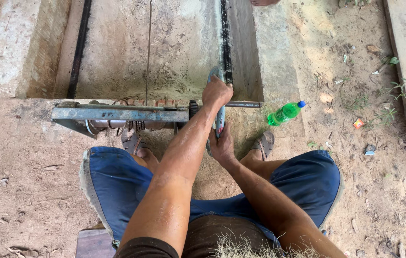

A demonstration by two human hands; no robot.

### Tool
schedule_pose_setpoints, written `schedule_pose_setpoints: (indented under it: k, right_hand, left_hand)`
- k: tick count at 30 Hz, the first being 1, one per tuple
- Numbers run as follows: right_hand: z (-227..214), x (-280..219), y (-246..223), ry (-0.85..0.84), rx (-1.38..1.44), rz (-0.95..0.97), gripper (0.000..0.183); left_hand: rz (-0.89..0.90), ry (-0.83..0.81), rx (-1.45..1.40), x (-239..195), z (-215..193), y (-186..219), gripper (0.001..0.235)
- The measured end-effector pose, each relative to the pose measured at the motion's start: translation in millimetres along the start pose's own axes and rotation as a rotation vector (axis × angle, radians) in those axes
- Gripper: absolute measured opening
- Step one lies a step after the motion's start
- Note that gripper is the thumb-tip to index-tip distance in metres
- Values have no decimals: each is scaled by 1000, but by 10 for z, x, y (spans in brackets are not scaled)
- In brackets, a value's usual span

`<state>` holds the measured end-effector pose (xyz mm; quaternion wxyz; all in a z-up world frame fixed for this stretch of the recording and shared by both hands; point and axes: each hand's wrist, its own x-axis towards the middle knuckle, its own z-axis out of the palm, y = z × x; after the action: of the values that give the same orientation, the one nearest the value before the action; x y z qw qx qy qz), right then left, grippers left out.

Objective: The person operates a manual winch by turning a wheel to lower and raise a rope into a well. The person sits on the ground next to the well and uses both hands to rotate the wheel.

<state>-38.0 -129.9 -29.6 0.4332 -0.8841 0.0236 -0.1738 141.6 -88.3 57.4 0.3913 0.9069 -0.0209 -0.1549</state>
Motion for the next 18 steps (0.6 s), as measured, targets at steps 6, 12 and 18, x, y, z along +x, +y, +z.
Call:
schedule_pose_setpoints:
  k: [6,12,18]
  right_hand:
    - [-70,-105,-93,-97,113,146,33]
    - [-56,-194,-93,-228,445,356,17]
    - [-10,-290,169,-267,361,263,12]
  left_hand:
    - [81,150,17,-66,158,-136,64]
    - [108,85,-38,-315,138,-163,66]
    - [166,122,-103,-505,193,-223,60]
